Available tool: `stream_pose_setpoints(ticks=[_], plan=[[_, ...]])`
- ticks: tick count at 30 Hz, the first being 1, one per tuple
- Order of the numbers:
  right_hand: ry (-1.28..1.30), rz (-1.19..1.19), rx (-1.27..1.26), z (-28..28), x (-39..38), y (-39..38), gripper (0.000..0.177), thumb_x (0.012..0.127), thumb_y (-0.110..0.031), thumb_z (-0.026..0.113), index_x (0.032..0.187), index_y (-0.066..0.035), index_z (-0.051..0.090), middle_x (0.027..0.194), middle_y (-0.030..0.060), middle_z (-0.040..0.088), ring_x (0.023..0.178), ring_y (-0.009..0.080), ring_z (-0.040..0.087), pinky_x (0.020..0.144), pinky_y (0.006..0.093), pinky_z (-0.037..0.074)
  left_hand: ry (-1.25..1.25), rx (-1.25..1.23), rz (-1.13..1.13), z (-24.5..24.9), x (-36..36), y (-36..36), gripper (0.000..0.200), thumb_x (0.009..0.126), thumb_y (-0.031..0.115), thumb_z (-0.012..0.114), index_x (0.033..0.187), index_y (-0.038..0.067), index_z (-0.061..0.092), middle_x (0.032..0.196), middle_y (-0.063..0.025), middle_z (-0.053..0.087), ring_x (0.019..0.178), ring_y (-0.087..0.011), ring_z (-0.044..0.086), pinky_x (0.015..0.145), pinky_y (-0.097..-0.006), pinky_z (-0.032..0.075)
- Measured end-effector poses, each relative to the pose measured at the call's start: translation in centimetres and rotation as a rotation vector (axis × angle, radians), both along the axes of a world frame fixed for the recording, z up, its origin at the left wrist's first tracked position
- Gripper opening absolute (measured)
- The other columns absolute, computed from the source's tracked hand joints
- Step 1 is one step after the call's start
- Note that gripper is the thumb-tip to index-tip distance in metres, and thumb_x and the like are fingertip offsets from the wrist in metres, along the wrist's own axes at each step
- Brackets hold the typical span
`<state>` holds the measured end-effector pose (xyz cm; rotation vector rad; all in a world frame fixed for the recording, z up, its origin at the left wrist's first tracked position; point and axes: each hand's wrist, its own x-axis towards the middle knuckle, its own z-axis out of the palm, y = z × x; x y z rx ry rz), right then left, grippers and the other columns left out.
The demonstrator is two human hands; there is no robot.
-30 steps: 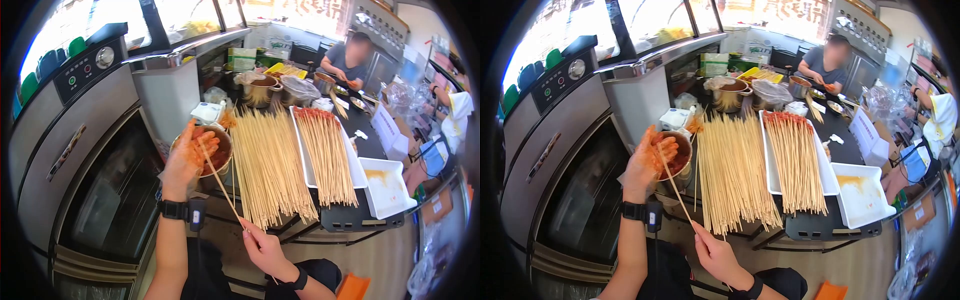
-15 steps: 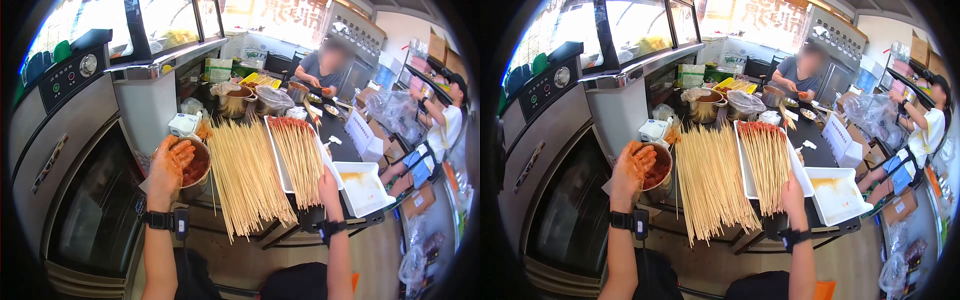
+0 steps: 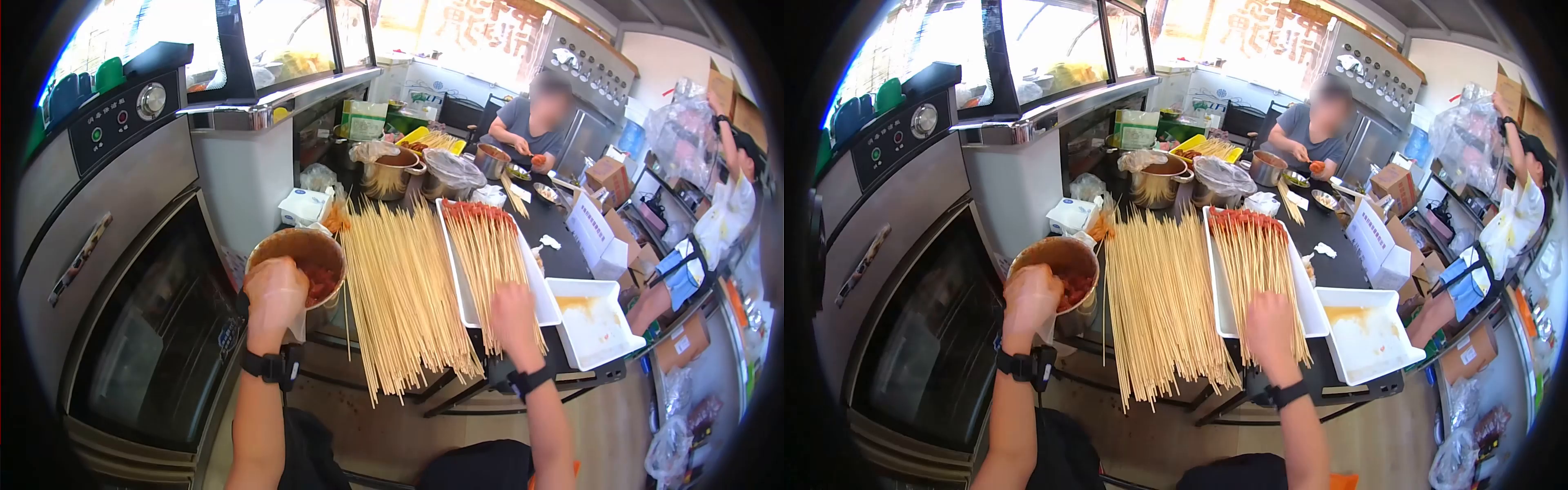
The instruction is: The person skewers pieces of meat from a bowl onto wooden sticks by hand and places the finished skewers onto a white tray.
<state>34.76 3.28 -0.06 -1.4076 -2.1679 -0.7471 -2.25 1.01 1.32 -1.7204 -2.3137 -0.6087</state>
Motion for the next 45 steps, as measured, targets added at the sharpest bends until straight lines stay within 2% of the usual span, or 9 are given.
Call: stream_pose_setpoints(ticks=[4,17,20,25,29,30,32,36,45], plan=[[0.196,0.270,-0.227,-0.7,-7.9,-5.1,0.012,0.073,-0.011,0.056,0.080,-0.001,0.057,0.073,0.0122,0.052,0.073,0.0293,0.052,0.063,0.0403,0.042,-0.034,-0.507,-0.130,1.9,0.3,-0.1,0.034,0.071,0.040,0.056,0.090,0.014,0.069,0.092,-0.0111,0.066,0.088,-0.0253,0.063,0.074,-0.0386,0.049],[0.265,-0.079,-0.422,-3.5,-12.0,-4.0,0.010,0.076,-0.008,0.052,0.078,0.002,0.054,0.078,0.0207,0.056,0.066,0.0367,0.058,0.059,0.0448,0.048,-0.068,-0.638,-0.276,0.9,-1.2,1.6,0.027,0.063,0.013,0.063,0.088,0.006,0.068,0.093,-0.0156,0.064,0.091,-0.0299,0.062,0.074,-0.0375,0.050],[0.178,-0.155,-0.520,-1.1,-11.1,-5.1,0.011,0.075,-0.005,0.051,0.081,0.003,0.054,0.087,0.0229,0.057,0.072,0.0347,0.060,0.062,0.0438,0.048,-0.201,-0.568,-0.242,1.1,-1.1,1.0,0.024,0.064,0.013,0.062,0.086,0.005,0.068,0.089,-0.0183,0.064,0.087,-0.0320,0.062,0.075,-0.0381,0.050],[0.743,0.108,-0.406,-1.8,-9.4,-7.9,0.020,0.084,-0.005,0.045,0.100,0.004,0.051,0.068,0.0188,0.055,0.061,0.0324,0.055,0.056,0.0409,0.043,-0.311,-0.179,-0.326,-0.2,-1.6,1.4,0.017,0.073,0.014,0.057,0.074,-0.002,0.064,0.074,-0.0202,0.062,0.071,-0.0294,0.063,0.064,-0.0373,0.049],[1.345,0.252,-0.780,-0.8,-10.4,-11.9,0.030,0.092,-0.011,0.043,0.119,0.000,0.045,0.062,0.0026,0.045,0.046,0.0088,0.037,0.043,0.0235,0.033,-0.617,-0.029,-0.395,-0.3,-2.2,1.9,0.023,0.079,0.019,0.057,0.083,-0.002,0.063,0.075,-0.0161,0.064,0.068,-0.0291,0.062,0.064,-0.0382,0.049],[1.493,0.359,-0.939,-0.5,-10.7,-13.0,0.031,0.093,-0.012,0.043,0.122,-0.001,0.044,0.063,-0.0020,0.042,0.048,0.0031,0.035,0.042,0.0182,0.028,-0.956,0.105,-0.443,-0.4,-2.0,1.8,0.027,0.083,0.023,0.055,0.086,-0.003,0.060,0.076,-0.0132,0.063,0.066,-0.0254,0.061,0.062,-0.0355,0.048],[1.538,0.426,-1.016,-0.2,-11.5,-14.7,0.031,0.093,-0.012,0.044,0.121,-0.001,0.044,0.062,-0.0022,0.041,0.048,0.0036,0.035,0.041,0.0187,0.029,-1.529,0.283,-0.591,1.0,-2.0,0.8,0.034,0.093,0.030,0.046,0.095,-0.003,0.050,0.086,-0.0083,0.056,0.072,-0.0182,0.059,0.066,-0.0296,0.049],[1.595,0.602,-1.188,-1.5,-11.3,-15.5,0.033,0.091,-0.009,0.046,0.123,0.000,0.043,0.057,-0.0023,0.041,0.047,0.0048,0.036,0.042,0.0201,0.032,-1.975,0.413,-0.684,1.5,-3.3,-0.3,0.029,0.094,0.022,0.044,0.101,-0.006,0.048,0.097,-0.0156,0.055,0.096,-0.0247,0.057,0.091,-0.0331,0.045],[1.389,0.526,-1.307,-0.5,-11.1,-16.8,0.028,0.089,-0.008,0.049,0.115,0.002,0.052,0.055,0.0004,0.048,0.046,0.0058,0.044,0.044,0.0213,0.036,-1.953,0.515,-0.772,0.4,-2.6,-2.0,0.022,0.089,0.010,0.050,0.101,-0.008,0.052,0.100,-0.0152,0.056,0.096,-0.0242,0.056,0.091,-0.0343,0.045]])
